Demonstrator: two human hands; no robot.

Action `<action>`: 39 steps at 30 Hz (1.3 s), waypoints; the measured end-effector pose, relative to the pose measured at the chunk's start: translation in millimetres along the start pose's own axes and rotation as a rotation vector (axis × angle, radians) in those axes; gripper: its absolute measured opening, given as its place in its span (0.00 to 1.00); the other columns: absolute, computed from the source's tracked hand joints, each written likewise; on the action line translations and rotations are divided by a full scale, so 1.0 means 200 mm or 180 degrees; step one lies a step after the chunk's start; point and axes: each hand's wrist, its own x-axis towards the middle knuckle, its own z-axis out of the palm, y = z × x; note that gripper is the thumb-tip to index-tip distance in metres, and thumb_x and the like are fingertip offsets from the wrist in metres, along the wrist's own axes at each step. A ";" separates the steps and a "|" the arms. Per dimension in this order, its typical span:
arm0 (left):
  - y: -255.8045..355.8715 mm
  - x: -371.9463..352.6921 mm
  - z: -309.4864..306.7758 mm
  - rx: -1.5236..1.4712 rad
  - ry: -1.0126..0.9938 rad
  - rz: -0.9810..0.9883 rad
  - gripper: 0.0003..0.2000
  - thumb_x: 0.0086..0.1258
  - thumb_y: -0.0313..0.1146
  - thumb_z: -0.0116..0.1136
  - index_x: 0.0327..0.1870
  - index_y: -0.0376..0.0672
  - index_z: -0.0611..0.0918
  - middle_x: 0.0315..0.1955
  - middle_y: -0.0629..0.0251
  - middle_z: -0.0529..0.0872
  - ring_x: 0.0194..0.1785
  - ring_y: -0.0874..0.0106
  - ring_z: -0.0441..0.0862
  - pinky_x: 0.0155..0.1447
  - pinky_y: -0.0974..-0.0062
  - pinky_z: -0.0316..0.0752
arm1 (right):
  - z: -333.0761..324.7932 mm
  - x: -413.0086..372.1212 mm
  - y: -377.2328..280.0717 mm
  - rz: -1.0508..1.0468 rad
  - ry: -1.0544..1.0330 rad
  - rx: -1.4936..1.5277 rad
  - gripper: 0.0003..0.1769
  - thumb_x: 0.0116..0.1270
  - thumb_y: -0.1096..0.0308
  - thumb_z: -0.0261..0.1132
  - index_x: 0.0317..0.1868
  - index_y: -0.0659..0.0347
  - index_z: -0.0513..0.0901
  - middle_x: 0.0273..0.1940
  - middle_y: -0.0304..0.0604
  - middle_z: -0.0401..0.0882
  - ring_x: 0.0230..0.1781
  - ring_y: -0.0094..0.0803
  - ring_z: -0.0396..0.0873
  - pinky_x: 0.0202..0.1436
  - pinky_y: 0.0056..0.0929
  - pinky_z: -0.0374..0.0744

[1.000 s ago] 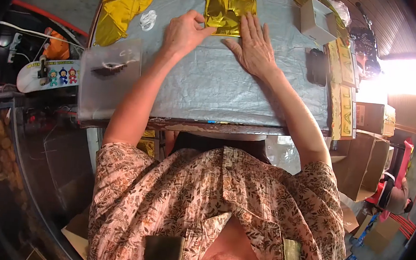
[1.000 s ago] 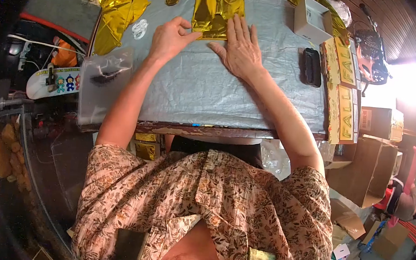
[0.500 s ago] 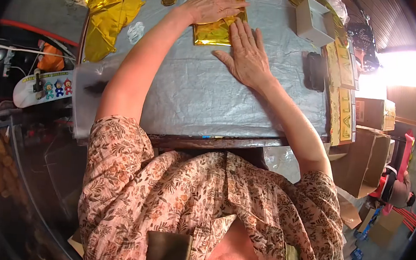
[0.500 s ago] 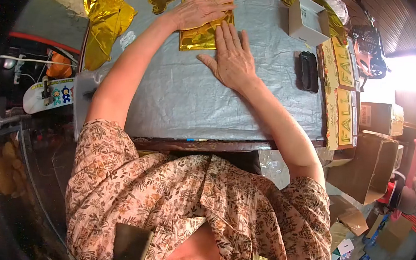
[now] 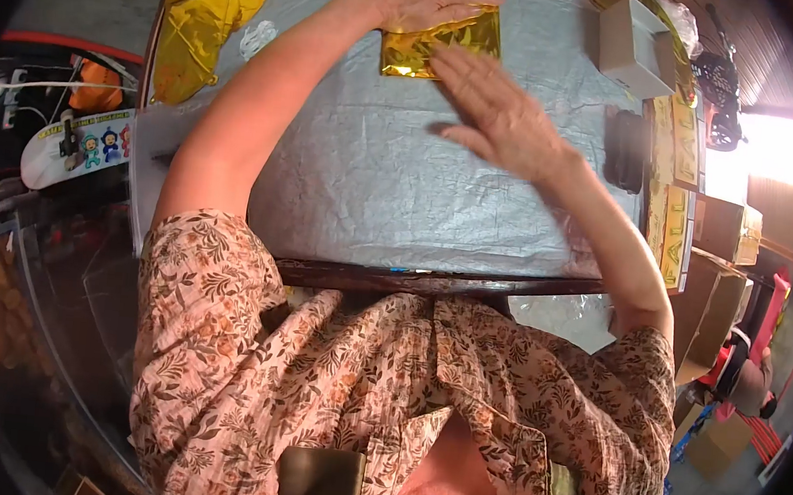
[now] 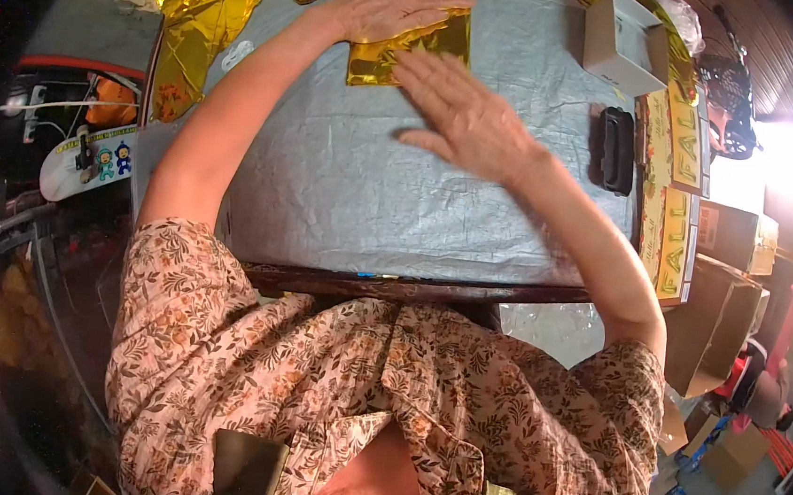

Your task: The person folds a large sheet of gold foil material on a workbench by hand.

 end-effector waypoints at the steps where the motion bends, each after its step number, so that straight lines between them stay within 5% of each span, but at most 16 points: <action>1: -0.01 0.00 0.01 -0.0005 -0.0019 -0.0029 0.27 0.87 0.54 0.37 0.82 0.62 0.68 0.84 0.68 0.61 0.87 0.57 0.51 0.84 0.44 0.43 | -0.01 0.05 0.06 -0.0278 -0.0012 0.0016 0.45 0.77 0.37 0.57 0.82 0.60 0.61 0.82 0.50 0.59 0.83 0.52 0.58 0.86 0.48 0.59; 5: -0.03 0.02 0.03 0.0083 -0.0024 0.0055 0.26 0.87 0.54 0.36 0.82 0.63 0.68 0.84 0.68 0.60 0.87 0.57 0.50 0.84 0.44 0.43 | 0.06 0.26 0.19 -0.1010 -0.0316 0.0143 0.44 0.78 0.36 0.51 0.83 0.56 0.60 0.84 0.45 0.57 0.84 0.43 0.57 0.88 0.46 0.53; 17: 0.02 0.00 -0.03 -0.0090 -0.0133 -0.0142 0.27 0.87 0.55 0.34 0.82 0.63 0.67 0.84 0.68 0.60 0.87 0.57 0.50 0.84 0.44 0.42 | 0.11 0.21 -0.02 -0.1060 -0.0759 0.0108 0.46 0.80 0.34 0.43 0.86 0.55 0.51 0.87 0.41 0.48 0.87 0.36 0.48 0.90 0.42 0.48; 23: 0.00 0.02 0.00 -0.0106 -0.0084 -0.0048 0.28 0.87 0.55 0.32 0.84 0.63 0.64 0.84 0.68 0.59 0.88 0.57 0.48 0.85 0.44 0.39 | 0.05 0.12 -0.08 -0.1178 -0.0374 0.0749 0.41 0.81 0.40 0.49 0.84 0.56 0.57 0.83 0.45 0.59 0.84 0.39 0.58 0.88 0.44 0.54; 24: -0.01 0.02 0.01 -0.0114 -0.0145 -0.0107 0.28 0.87 0.55 0.32 0.84 0.62 0.63 0.85 0.69 0.59 0.88 0.57 0.47 0.85 0.44 0.38 | 0.03 0.13 -0.05 -0.0836 -0.0064 0.1417 0.36 0.82 0.46 0.54 0.81 0.59 0.64 0.78 0.49 0.68 0.79 0.45 0.67 0.85 0.49 0.62; 25: 0.00 0.02 0.01 -0.0116 -0.0134 -0.0092 0.28 0.87 0.55 0.32 0.84 0.62 0.63 0.85 0.69 0.59 0.88 0.57 0.47 0.85 0.44 0.38 | 0.02 0.12 -0.02 -0.0824 -0.0066 0.1402 0.36 0.82 0.46 0.54 0.81 0.59 0.64 0.78 0.49 0.68 0.79 0.45 0.67 0.85 0.49 0.62; 27: 0.00 0.02 -0.01 -0.0304 -0.0235 -0.0235 0.30 0.87 0.55 0.32 0.85 0.56 0.62 0.85 0.67 0.57 0.88 0.58 0.46 0.86 0.45 0.37 | 0.01 0.08 0.05 0.0376 0.0982 0.1025 0.32 0.82 0.51 0.56 0.77 0.61 0.68 0.75 0.55 0.71 0.76 0.51 0.70 0.81 0.53 0.67; 28: -0.01 0.02 0.00 -0.0300 -0.0233 -0.0222 0.30 0.87 0.55 0.32 0.85 0.56 0.62 0.85 0.67 0.57 0.88 0.58 0.46 0.86 0.45 0.37 | -0.02 0.10 0.05 0.0772 0.0828 0.0679 0.33 0.82 0.53 0.58 0.78 0.64 0.66 0.75 0.60 0.68 0.77 0.54 0.68 0.81 0.54 0.65; 34: -0.03 0.01 -0.03 -0.0347 -0.0229 -0.0243 0.31 0.88 0.54 0.32 0.86 0.51 0.58 0.85 0.62 0.56 0.88 0.56 0.46 0.87 0.49 0.41 | 0.11 0.08 0.11 0.0576 0.0614 -0.0232 0.40 0.81 0.48 0.57 0.79 0.71 0.60 0.81 0.59 0.58 0.82 0.51 0.58 0.85 0.52 0.56; 37: -0.09 -0.01 -0.04 -0.1432 0.0195 -0.0264 0.31 0.88 0.54 0.32 0.85 0.48 0.58 0.85 0.59 0.58 0.87 0.56 0.49 0.87 0.53 0.45 | 0.13 0.08 0.12 0.0565 0.0438 -0.0456 0.42 0.82 0.45 0.56 0.80 0.72 0.60 0.81 0.59 0.58 0.83 0.50 0.57 0.85 0.52 0.56; 39: 0.03 -0.14 -0.22 -0.1331 0.0908 -0.1047 0.32 0.89 0.55 0.30 0.86 0.47 0.56 0.84 0.55 0.58 0.87 0.56 0.50 0.87 0.56 0.45 | 0.13 0.08 0.12 0.0542 0.0460 -0.0455 0.42 0.82 0.44 0.55 0.80 0.71 0.60 0.81 0.59 0.58 0.83 0.50 0.57 0.86 0.51 0.56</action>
